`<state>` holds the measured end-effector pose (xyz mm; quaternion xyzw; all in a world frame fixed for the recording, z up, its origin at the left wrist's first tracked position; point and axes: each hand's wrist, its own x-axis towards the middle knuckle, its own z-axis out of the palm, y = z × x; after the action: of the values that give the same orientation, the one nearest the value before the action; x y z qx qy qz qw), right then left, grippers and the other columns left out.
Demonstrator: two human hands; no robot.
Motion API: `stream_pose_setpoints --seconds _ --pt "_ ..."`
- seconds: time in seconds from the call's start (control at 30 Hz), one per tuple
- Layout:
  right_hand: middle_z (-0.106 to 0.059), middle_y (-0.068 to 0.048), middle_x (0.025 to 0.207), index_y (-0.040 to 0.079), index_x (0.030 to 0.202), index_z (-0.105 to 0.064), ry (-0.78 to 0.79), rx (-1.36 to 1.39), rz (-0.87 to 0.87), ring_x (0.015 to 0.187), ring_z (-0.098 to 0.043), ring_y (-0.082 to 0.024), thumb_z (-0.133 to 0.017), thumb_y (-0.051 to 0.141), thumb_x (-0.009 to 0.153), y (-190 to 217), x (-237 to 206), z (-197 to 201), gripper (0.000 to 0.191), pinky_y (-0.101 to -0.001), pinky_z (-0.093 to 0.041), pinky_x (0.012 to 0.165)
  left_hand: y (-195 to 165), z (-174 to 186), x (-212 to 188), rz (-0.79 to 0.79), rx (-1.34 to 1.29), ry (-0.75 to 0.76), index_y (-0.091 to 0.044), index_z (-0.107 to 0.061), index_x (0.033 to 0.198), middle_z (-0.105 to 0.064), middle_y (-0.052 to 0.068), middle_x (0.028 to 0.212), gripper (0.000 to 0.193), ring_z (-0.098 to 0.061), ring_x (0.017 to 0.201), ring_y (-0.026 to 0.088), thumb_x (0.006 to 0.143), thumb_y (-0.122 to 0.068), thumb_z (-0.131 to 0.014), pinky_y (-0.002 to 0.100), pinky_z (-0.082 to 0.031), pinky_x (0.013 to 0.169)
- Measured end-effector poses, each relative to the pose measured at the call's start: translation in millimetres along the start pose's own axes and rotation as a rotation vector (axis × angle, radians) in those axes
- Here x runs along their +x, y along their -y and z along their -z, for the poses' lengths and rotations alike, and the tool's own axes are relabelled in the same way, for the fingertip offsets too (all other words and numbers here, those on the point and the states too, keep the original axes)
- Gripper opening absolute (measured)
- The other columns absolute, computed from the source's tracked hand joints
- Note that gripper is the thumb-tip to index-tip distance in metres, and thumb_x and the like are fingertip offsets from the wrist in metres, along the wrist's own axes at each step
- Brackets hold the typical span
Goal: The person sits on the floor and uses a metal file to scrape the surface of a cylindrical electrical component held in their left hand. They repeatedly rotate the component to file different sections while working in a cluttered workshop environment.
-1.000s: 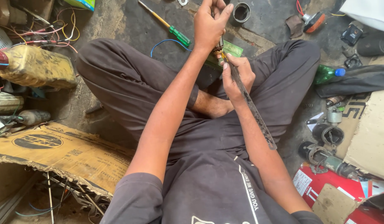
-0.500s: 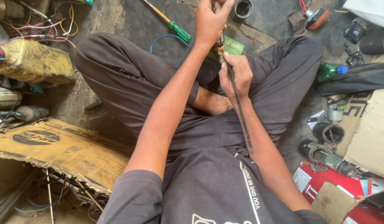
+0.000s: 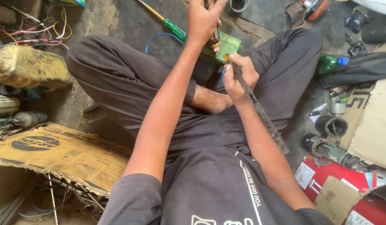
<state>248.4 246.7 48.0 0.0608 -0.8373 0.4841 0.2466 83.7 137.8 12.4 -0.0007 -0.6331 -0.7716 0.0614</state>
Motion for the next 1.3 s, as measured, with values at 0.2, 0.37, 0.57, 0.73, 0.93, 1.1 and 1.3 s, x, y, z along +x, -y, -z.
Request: stream_pose_setpoints --seconds 0.2,0.37,0.57,0.73,0.93,1.1,1.3 --pt "-0.078 -0.014 0.098 -0.003 0.120 -0.061 0.038 0.102 -0.108 0.089 -0.078 -0.017 -0.065 -0.004 0.100 -6.9 9.4 -8.7 0.021 -0.0283 -0.061 0.080 -1.5 5.5 1.0 -0.052 -0.039 0.051 -0.003 -0.053 0.076 -0.056 -0.003 0.063 0.039 -0.062 0.051 0.007 0.087 -0.021 -0.086 0.025 -0.052 0.047" --pt "-0.077 -0.015 0.101 -0.004 0.121 -0.062 0.078 0.164 -0.078 0.093 -0.077 -0.019 -0.064 -0.006 0.102 -12.5 10.2 -11.3 0.019 -0.0288 -0.061 0.083 -0.2 11.3 0.3 -0.101 0.016 0.103 -0.003 -0.055 0.079 -0.057 -0.003 0.063 0.037 -0.065 0.053 0.007 0.088 -0.022 -0.086 0.024 -0.053 0.049" --pt "-0.076 -0.017 0.105 -0.005 0.122 -0.062 0.117 0.207 -0.069 0.099 -0.078 -0.020 -0.063 -0.005 0.103 -13.1 8.3 -11.9 0.019 -0.0297 -0.062 0.087 -0.1 15.6 0.3 -0.108 0.107 0.120 -0.002 -0.056 0.077 -0.059 -0.002 0.062 0.038 -0.069 0.053 0.009 0.088 -0.022 -0.087 0.024 -0.054 0.048" --pt "-0.075 -0.017 0.108 -0.006 0.122 -0.062 0.108 0.219 -0.061 0.101 -0.077 -0.020 -0.063 -0.006 0.103 -12.1 9.5 -14.1 0.019 -0.0304 -0.063 0.089 -1.0 17.2 0.1 -0.134 0.115 0.121 -0.002 -0.056 0.078 -0.059 -0.002 0.063 0.038 -0.070 0.053 0.009 0.088 -0.023 -0.087 0.025 -0.056 0.048" --pt "-0.075 -0.018 0.109 -0.005 0.122 -0.062 0.127 0.175 -0.029 0.102 -0.077 -0.021 -0.063 -0.007 0.102 -9.0 11.2 -12.7 0.020 -0.0307 -0.063 0.088 0.0 17.9 -0.9 -0.135 0.108 0.113 -0.002 -0.055 0.077 -0.058 -0.002 0.063 0.040 -0.070 0.053 0.009 0.088 -0.024 -0.087 0.025 -0.056 0.048" --pt "-0.073 -0.016 0.105 -0.003 0.120 -0.064 0.128 0.082 0.064 0.097 -0.075 -0.023 -0.065 -0.008 0.100 -1.8 14.8 -11.9 0.020 -0.0320 -0.061 0.085 -2.6 17.1 -1.4 -0.066 0.080 0.096 -0.003 -0.056 0.076 -0.057 -0.003 0.061 0.040 -0.067 0.051 0.008 0.089 -0.027 -0.086 0.024 -0.054 0.047" --pt "-0.071 -0.014 0.102 -0.002 0.117 -0.065 0.137 -0.029 0.203 0.094 -0.072 -0.027 -0.067 -0.009 0.096 4.2 17.1 -14.5 0.022 -0.0352 -0.058 0.085 -9.8 8.4 -3.9 -0.063 0.019 -0.024 -0.004 -0.056 0.072 -0.056 -0.005 0.059 0.041 -0.065 0.051 0.007 0.091 -0.030 -0.081 0.024 -0.050 0.048"
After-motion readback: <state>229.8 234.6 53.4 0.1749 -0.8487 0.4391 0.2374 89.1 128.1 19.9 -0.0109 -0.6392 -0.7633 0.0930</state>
